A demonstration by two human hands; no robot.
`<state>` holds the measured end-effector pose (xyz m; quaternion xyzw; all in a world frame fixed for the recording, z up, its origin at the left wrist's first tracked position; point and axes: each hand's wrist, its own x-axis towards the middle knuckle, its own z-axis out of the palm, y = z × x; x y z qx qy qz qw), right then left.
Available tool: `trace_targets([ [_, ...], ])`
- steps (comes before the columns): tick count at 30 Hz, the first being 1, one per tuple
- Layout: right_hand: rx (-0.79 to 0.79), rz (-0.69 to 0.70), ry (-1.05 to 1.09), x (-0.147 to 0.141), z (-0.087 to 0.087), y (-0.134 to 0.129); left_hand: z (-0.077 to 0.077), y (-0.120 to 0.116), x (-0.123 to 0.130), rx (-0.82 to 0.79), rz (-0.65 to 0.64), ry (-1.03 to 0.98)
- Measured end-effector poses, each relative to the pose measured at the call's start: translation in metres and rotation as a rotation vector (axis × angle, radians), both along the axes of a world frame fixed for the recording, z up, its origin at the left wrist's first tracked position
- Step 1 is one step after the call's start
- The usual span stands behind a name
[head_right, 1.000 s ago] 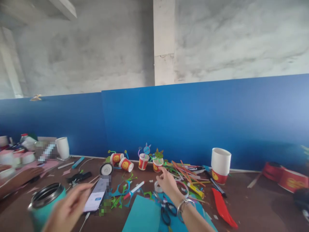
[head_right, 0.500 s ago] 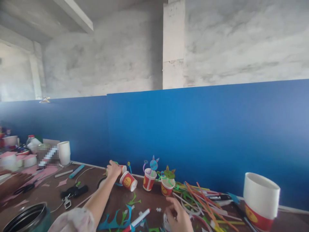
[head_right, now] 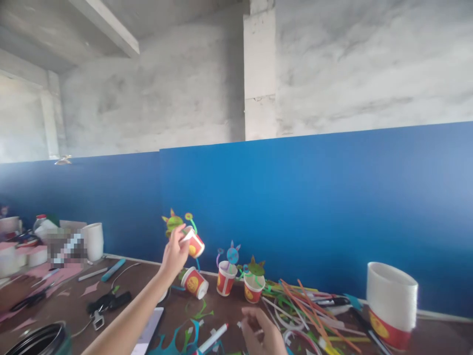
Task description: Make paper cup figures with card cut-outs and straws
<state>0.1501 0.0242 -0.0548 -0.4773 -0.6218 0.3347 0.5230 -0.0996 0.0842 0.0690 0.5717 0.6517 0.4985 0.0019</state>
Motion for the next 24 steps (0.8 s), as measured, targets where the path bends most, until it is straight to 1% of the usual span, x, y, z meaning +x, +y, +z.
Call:
trace_targets([
  [1, 0.035, -0.02, 0.063, -0.004, 0.007, -0.006, -0.001, -0.02, 0.016, 0.048, -0.211, -0.019],
  [2, 0.062, -0.015, 0.13, -0.008, 0.015, -0.012, -0.004, -0.041, 0.033, 0.059, -0.384, -0.075],
  [3, 0.067, 0.023, 0.201, -0.012, 0.022, -0.018, -0.009, -0.061, 0.05, 0.037, -0.512, -0.143],
  [4, 0.043, 0.099, 0.265, -0.016, 0.029, -0.024, -0.015, -0.08, 0.065, 0.0, -0.618, -0.206],
  [5, 0.013, 0.201, 0.301, -0.019, 0.035, -0.029, -0.022, -0.096, 0.078, -0.046, -0.716, -0.256],
  [6, -0.027, 0.272, 0.301, -0.02, 0.04, -0.033, -0.029, -0.109, 0.087, -0.053, -0.778, -0.286],
  [7, -0.07, 0.33, 0.306, -0.02, 0.043, -0.037, -0.035, -0.117, 0.093, -0.008, -0.767, -0.309],
  [8, -0.105, 0.37, 0.309, -0.018, 0.045, -0.041, -0.04, -0.121, 0.096, 0.061, -0.704, -0.354],
  [10, -0.153, 0.389, 0.334, -0.011, 0.046, -0.048, -0.047, -0.119, 0.095, 0.175, -0.507, -0.52],
  [11, -0.164, 0.384, 0.35, -0.007, 0.046, -0.051, -0.049, -0.115, 0.093, 0.171, -0.443, -0.63],
  [12, -0.167, 0.374, 0.359, -0.003, 0.045, -0.055, -0.051, -0.111, 0.091, 0.12, -0.442, -0.733],
  [13, -0.167, 0.361, 0.361, 0.0, 0.044, -0.057, -0.053, -0.107, 0.09, 0.045, -0.497, -0.818],
  [14, -0.165, 0.35, 0.361, 0.002, 0.042, -0.059, -0.055, -0.104, 0.09, -0.042, -0.594, -0.872],
  [15, -0.16, 0.341, 0.362, 0.003, 0.041, -0.061, -0.057, -0.101, 0.092, -0.117, -0.699, -0.896],
  [16, -0.152, 0.335, 0.365, 0.004, 0.04, -0.062, -0.06, -0.1, 0.094, -0.164, -0.771, -0.901],
  [17, -0.146, 0.329, 0.37, 0.004, 0.038, -0.063, -0.063, -0.098, 0.096, -0.181, -0.794, -0.898],
  [21, -0.172, 0.36, 0.36, 0.004, 0.027, -0.062, -0.076, -0.094, 0.1, -0.156, -0.686, -0.867],
  [22, -0.186, 0.375, 0.351, 0.005, 0.024, -0.06, -0.079, -0.093, 0.1, -0.162, -0.678, -0.851],
  [24, -0.207, 0.39, 0.341, 0.007, 0.017, -0.058, -0.084, -0.09, 0.097, -0.151, -0.638, -0.762],
])
